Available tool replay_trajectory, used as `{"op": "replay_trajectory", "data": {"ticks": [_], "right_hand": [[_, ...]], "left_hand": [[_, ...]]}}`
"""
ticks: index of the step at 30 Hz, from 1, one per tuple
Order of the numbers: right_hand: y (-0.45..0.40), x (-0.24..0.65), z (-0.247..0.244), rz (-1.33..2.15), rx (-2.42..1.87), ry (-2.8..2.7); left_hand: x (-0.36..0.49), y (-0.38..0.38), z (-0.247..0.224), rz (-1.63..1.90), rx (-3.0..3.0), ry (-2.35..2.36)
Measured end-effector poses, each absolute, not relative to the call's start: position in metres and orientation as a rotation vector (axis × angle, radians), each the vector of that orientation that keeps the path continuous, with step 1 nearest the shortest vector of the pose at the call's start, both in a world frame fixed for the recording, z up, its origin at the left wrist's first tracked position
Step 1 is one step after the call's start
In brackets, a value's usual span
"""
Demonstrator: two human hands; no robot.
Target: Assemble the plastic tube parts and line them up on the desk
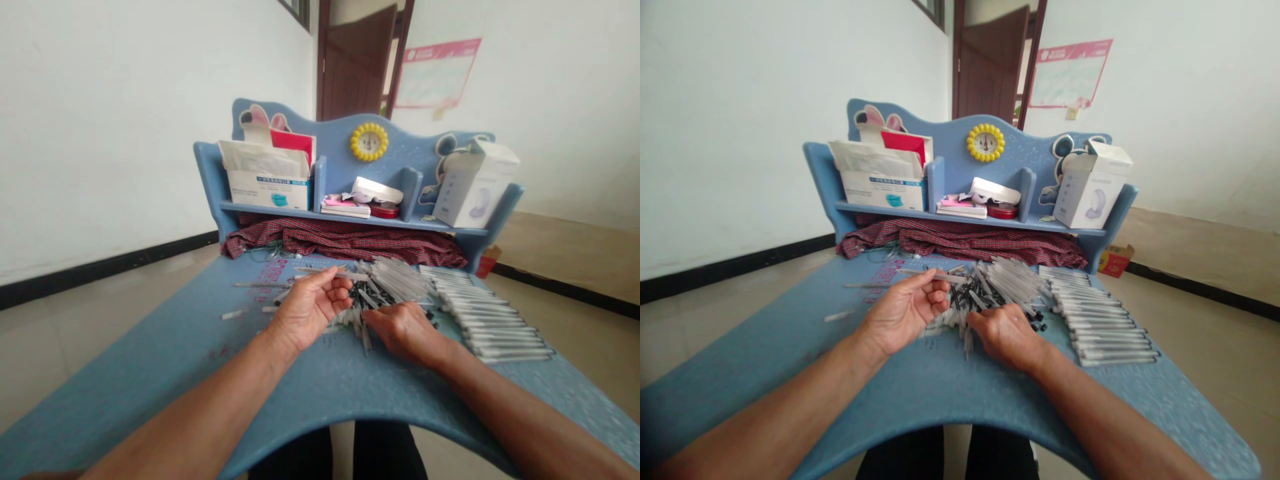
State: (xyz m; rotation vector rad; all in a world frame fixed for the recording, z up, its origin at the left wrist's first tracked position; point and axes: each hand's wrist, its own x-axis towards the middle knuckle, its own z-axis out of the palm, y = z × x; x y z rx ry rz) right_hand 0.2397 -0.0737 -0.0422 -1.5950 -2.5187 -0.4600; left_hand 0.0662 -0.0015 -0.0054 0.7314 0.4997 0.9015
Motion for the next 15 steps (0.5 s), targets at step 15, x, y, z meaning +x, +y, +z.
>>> {"op": "replay_trajectory", "data": {"ticks": [15], "right_hand": [[-0.075,0.256,-0.032,-0.303,-1.645,-2.375]], "left_hand": [[0.064,0.005,-0.007,0.946,0.729,0.519]]}}
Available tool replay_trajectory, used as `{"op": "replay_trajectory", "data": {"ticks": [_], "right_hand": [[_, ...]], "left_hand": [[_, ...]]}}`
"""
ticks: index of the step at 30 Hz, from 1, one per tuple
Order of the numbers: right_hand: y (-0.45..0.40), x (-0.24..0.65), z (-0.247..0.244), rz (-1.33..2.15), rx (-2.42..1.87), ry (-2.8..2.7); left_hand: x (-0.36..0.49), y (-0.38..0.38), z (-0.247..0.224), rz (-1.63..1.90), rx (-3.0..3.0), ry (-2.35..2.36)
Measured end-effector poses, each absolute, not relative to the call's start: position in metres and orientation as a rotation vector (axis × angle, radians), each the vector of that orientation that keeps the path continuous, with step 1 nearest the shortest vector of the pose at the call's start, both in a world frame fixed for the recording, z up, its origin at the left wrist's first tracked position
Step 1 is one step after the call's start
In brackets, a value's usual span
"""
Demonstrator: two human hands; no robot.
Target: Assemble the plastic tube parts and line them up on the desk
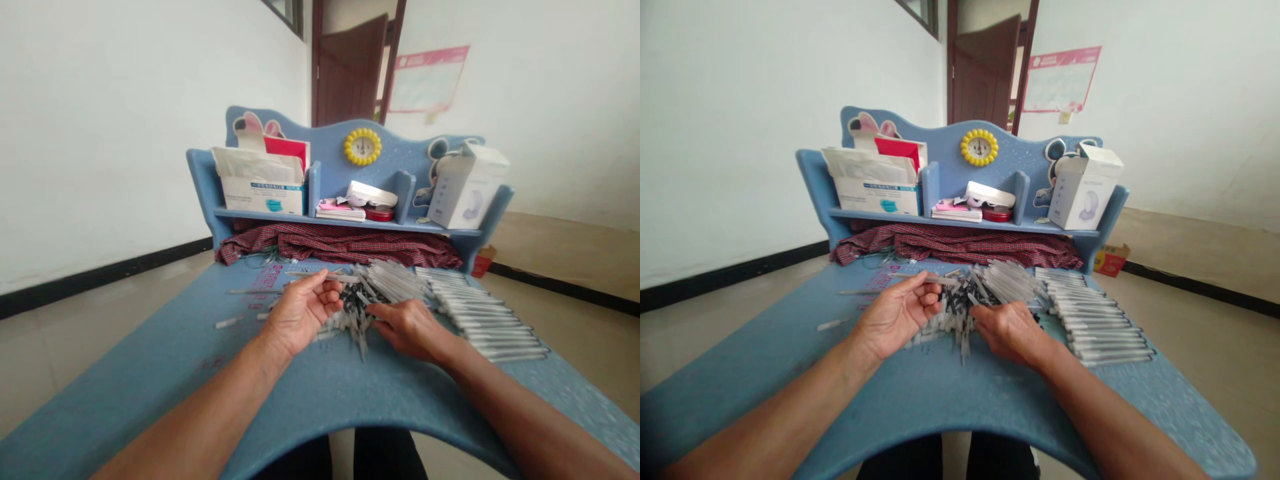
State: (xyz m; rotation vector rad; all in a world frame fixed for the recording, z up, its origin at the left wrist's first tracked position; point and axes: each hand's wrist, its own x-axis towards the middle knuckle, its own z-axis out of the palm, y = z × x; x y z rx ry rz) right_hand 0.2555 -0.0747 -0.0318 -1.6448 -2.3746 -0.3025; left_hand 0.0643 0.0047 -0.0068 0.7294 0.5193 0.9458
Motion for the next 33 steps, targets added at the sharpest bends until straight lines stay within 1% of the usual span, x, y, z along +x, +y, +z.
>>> {"op": "replay_trajectory", "data": {"ticks": [4,7,11,13,16,21,26,33], "right_hand": [[-0.075,0.283,-0.007,-0.103,-1.902,-2.112],[-0.077,0.301,0.007,0.163,-2.004,-2.13],[-0.083,0.308,0.01,0.592,-2.065,-2.196],[-0.087,0.306,0.009,0.692,-2.068,-2.219],[-0.09,0.301,0.004,0.635,-2.148,-2.271],[-0.085,0.297,-0.002,0.294,-2.127,-2.448],[-0.08,0.297,-0.005,0.29,-2.15,-2.474],[-0.079,0.295,-0.005,0.184,-2.143,-2.467]], "left_hand": [[0.065,0.004,-0.004,0.96,0.742,0.533],[0.066,0.004,-0.004,0.947,0.752,0.543],[0.066,0.006,-0.005,0.929,0.769,0.536],[0.066,0.006,-0.005,0.936,0.773,0.538],[0.066,0.006,-0.006,0.938,0.775,0.541],[0.065,0.004,-0.005,0.92,0.791,0.534],[0.064,0.006,-0.007,0.913,0.813,0.51],[0.064,0.005,-0.007,0.904,0.821,0.499]]}}
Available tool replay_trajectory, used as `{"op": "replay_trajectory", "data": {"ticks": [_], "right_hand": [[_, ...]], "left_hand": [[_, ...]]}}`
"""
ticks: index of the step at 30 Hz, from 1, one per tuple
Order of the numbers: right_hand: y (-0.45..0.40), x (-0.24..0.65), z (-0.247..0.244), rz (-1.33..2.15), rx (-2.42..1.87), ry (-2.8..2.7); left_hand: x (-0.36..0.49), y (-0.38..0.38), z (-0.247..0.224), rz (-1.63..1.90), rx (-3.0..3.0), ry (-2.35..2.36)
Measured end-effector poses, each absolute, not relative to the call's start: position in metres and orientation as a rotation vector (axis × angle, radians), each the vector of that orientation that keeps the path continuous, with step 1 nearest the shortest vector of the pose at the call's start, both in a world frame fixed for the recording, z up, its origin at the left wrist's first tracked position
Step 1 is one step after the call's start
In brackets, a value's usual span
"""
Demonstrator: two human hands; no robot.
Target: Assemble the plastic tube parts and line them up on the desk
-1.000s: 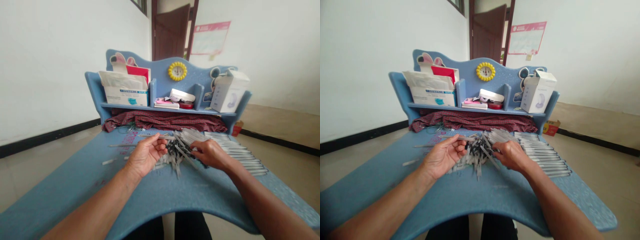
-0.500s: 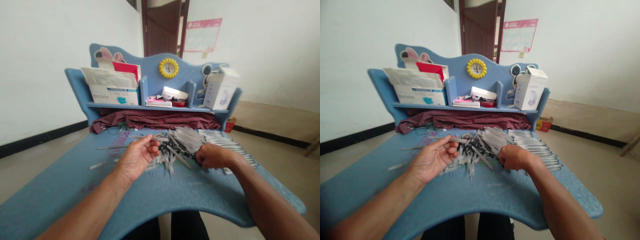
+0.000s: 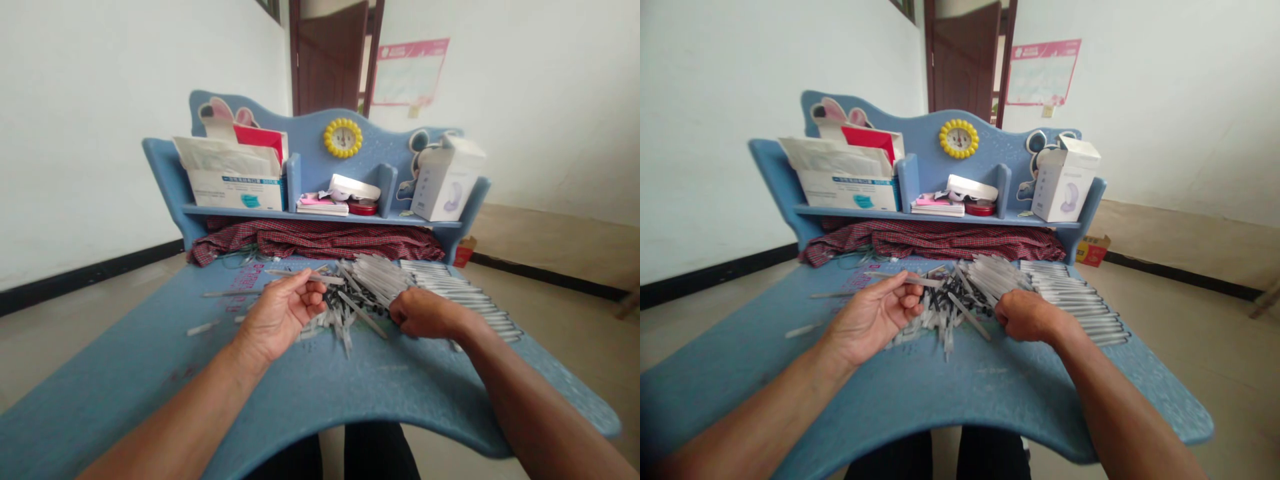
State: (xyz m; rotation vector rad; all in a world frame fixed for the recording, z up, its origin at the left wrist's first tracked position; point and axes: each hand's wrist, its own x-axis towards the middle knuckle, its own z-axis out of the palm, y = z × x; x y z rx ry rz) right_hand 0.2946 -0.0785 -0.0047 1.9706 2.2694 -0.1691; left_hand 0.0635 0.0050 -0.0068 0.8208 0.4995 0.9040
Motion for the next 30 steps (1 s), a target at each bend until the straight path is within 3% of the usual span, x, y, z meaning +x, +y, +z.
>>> {"op": "replay_trajectory", "data": {"ticks": [3,10,14,21,30], "right_hand": [[-0.08,0.298,0.0,-0.397,2.072,2.349],[-0.081,0.3,-0.002,-1.695,2.248,2.628],[-0.081,0.289,-0.008,-2.122,2.183,2.775],[-0.08,0.268,-0.013,-2.256,2.248,2.931],[-0.08,0.249,-0.013,-2.012,2.605,3.009]], "left_hand": [[0.064,0.004,-0.006,0.907,0.818,0.517],[0.064,0.004,-0.007,0.899,0.827,0.519],[0.064,0.002,-0.006,0.888,0.824,0.519],[0.064,-0.001,-0.008,0.835,0.85,0.483],[0.067,-0.005,-0.011,0.826,0.883,0.466]]}}
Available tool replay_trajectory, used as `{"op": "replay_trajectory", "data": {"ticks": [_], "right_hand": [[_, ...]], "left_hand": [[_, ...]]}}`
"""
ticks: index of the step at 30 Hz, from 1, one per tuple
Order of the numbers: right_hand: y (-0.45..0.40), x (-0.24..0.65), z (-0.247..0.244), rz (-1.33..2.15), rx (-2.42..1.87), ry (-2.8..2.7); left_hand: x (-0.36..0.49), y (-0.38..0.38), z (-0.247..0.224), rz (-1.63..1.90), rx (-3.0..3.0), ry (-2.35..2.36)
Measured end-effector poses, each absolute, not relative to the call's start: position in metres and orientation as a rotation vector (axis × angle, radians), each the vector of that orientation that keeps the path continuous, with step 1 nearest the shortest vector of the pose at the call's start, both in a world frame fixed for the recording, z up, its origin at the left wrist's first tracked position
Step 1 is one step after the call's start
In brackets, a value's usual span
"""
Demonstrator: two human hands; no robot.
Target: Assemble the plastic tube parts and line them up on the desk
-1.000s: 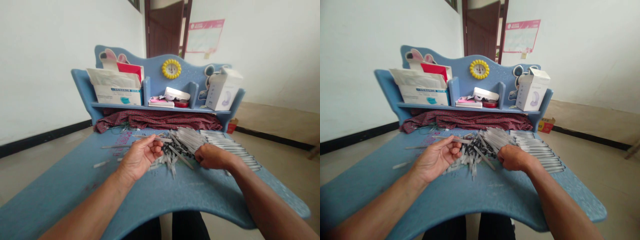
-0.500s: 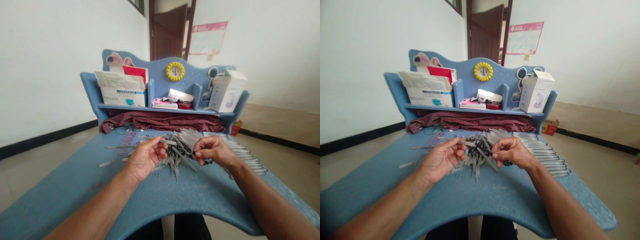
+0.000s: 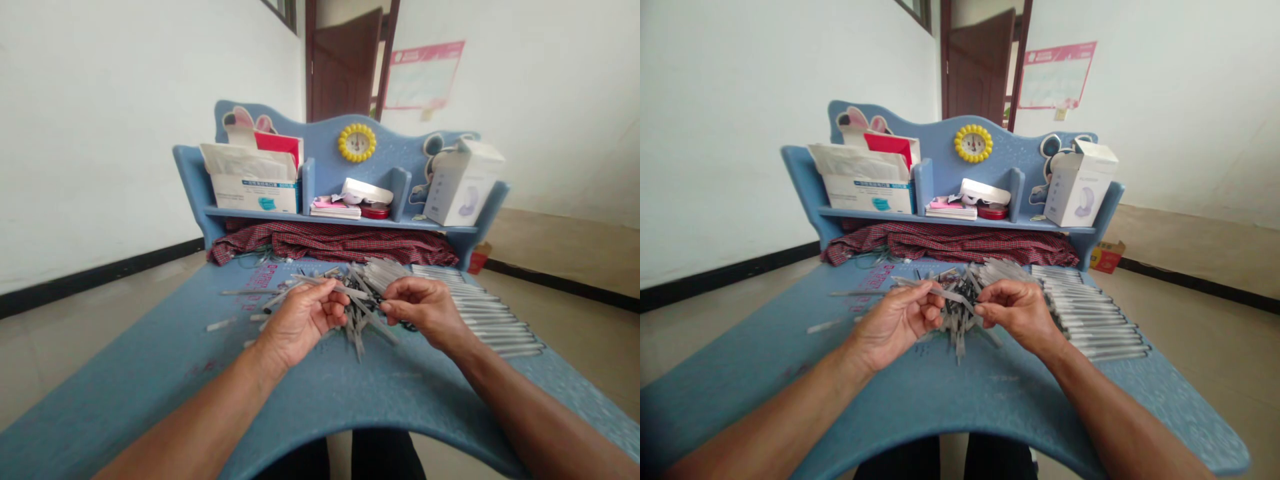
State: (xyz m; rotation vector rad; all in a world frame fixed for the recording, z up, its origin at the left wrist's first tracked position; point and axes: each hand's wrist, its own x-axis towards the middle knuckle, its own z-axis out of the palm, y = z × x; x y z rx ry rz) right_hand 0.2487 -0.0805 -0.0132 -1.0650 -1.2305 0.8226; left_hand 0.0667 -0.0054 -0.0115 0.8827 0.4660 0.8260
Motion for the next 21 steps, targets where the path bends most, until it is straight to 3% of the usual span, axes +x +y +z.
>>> {"op": "replay_trajectory", "data": {"ticks": [21], "right_hand": [[-0.0818,0.2436,-0.022,0.608,-1.207,-1.365]], "left_hand": [[0.0692,-0.0081,-0.0157,0.786,0.939,0.454]]}}
